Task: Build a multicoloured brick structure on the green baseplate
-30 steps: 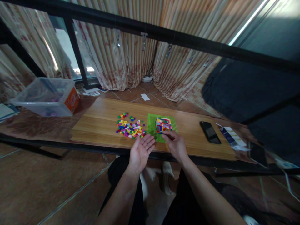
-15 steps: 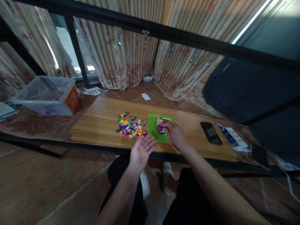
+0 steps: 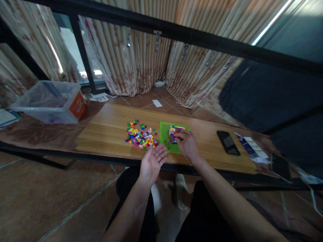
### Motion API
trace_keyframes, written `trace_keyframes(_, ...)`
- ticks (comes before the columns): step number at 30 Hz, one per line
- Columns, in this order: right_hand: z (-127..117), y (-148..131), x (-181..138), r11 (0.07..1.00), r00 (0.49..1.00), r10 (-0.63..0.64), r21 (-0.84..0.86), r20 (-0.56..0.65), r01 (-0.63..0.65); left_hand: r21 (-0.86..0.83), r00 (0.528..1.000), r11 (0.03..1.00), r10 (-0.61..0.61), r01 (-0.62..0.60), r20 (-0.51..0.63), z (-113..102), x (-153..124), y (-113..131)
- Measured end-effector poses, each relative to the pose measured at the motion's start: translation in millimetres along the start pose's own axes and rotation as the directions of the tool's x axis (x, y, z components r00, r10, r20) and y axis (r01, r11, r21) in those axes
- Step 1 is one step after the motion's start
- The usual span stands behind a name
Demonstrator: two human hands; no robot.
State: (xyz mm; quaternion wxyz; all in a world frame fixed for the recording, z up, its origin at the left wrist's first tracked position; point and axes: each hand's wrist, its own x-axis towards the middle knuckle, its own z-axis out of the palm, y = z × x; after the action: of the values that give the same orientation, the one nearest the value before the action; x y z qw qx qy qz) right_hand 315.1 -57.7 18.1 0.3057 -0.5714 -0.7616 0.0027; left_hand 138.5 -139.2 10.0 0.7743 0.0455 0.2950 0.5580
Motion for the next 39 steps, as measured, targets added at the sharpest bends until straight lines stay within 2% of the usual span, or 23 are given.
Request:
trace_keyframes(14,-6.3,-0.9,5.7,0.995,0.995,0.099,0.035,-0.034,-0.098,0.006,1.0,1.0,-0.001,0.001,-0.01,1.1,-0.1,0.1)
trace_keyframes(20,4.5,4.3,8.5,0.988,0.987,0.156,0.008,-0.025,-0.156,0.009,1.0,1.0,-0.003,0.003,-0.007,1.2,-0.3,0.3)
trace_keyframes(26,10.5,7.5,7.3,0.96,0.963,0.266,0.1,-0.046,-0.26,0.007,1.0,1.0,-0.006,0.006,0.006,-0.2,0.3,0.4)
trace_keyframes(33,15.1,3.7,7.7,0.932,0.947,0.311,0.221,-0.082,-0.287,0.004,1.0,1.0,-0.007,0.007,-0.005,0.4,-1.1,0.5)
trace_keyframes(39,22.3,-1.7,5.5,0.939,0.949,0.3,0.204,-0.1,-0.276,0.021,1.0,1.0,-0.014,0.014,-0.009,-2.0,-1.5,0.1)
